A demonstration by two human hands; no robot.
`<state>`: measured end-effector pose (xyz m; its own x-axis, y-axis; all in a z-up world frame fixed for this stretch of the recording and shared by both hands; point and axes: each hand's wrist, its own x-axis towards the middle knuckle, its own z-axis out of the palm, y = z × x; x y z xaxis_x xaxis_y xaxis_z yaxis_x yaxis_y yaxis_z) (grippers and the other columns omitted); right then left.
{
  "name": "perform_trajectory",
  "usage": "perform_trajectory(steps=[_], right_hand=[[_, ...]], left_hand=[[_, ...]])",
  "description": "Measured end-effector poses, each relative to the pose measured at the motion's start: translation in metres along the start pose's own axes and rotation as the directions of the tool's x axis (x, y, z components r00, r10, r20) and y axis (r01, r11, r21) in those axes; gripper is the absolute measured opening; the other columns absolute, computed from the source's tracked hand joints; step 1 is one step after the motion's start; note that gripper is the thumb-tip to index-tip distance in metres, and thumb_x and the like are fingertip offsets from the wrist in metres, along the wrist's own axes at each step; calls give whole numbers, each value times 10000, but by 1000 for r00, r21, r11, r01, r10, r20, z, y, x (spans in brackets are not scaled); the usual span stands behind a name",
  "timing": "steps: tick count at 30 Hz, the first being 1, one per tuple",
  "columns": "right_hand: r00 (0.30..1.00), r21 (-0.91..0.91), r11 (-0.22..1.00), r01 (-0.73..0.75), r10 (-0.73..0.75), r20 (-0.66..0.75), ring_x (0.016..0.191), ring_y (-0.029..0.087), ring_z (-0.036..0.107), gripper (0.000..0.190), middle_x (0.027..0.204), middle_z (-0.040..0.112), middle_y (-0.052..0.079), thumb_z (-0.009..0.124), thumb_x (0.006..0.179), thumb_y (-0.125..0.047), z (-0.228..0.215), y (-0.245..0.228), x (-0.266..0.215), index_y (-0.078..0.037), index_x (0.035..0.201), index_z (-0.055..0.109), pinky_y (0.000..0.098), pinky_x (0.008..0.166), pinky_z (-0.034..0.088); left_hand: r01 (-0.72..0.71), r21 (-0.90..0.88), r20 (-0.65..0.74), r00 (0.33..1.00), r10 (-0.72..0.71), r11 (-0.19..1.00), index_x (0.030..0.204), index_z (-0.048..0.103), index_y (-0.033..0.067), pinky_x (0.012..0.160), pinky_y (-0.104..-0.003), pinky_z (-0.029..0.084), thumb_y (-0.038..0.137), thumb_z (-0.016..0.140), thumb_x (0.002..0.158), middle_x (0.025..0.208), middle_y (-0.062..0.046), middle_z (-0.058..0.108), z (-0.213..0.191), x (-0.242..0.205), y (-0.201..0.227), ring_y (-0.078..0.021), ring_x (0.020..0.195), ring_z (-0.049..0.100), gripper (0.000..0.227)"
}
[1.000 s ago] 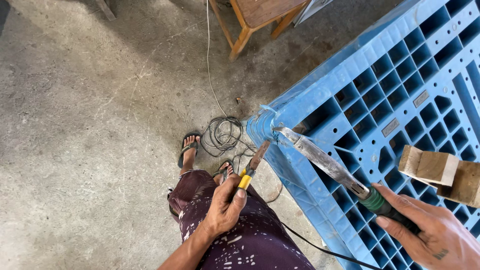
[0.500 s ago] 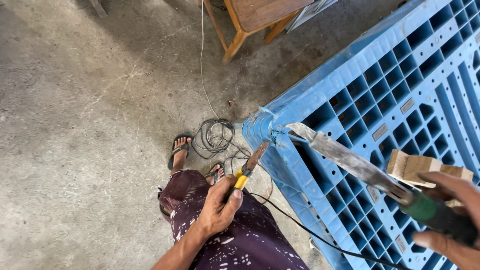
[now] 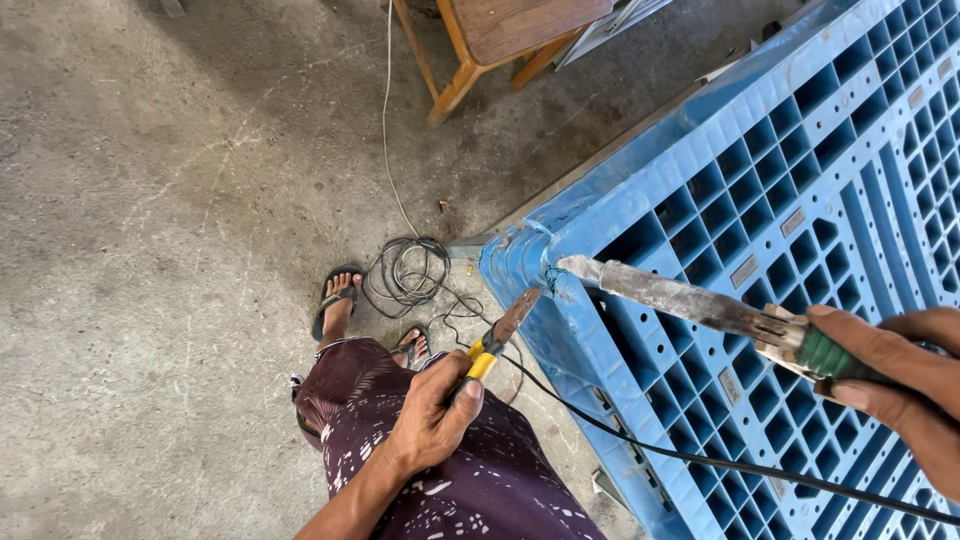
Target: The person uses a soldering iron and pliers to repair a broken corner of a blue plastic pallet. They heat the plastic and press it to fuse the joint, then smooth the area with the pliers.
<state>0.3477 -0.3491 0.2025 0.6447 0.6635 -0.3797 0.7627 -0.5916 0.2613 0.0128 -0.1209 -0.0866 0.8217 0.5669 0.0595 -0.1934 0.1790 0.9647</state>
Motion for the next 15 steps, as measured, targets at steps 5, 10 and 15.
perform_trajectory(steps=[5, 10, 15], right_hand=[[999, 130, 991, -26, 22, 30, 842, 173, 766, 616, 1029, 769, 86, 660, 852, -310, -9, -7, 5, -236, 1462, 619, 315, 811, 660], [992, 31, 998, -49, 45, 116, 820, 138, 719, 597, 955, 774, 12, 687, 838, -377, -23, -21, 5, -305, 1427, 628, 306, 791, 602], [987, -137, 987, -79, 97, 128, 780, 130, 682, 639, 898, 783, -2, 710, 809, -387, -43, -51, 2, -350, 1441, 619, 283, 754, 580]], left_hand=[[22, -3, -1, 1000, -22, 1000, 974, 575, -2, 560, -316, 448, 284, 541, 1060, 802, -57, 534, 1, -1, 0, -133, 642, 496, 301], [-2, -2, 1, 1000, 2, 1000, 953, 563, 4, 572, -326, 440, 288, 554, 1061, 790, -68, 515, 0, 1, -2, -150, 642, 489, 304], [-23, 13, -1, 1000, 23, 1000, 934, 557, 5, 578, -337, 442, 307, 551, 1063, 792, -75, 521, 0, 1, -3, -163, 648, 494, 328]])
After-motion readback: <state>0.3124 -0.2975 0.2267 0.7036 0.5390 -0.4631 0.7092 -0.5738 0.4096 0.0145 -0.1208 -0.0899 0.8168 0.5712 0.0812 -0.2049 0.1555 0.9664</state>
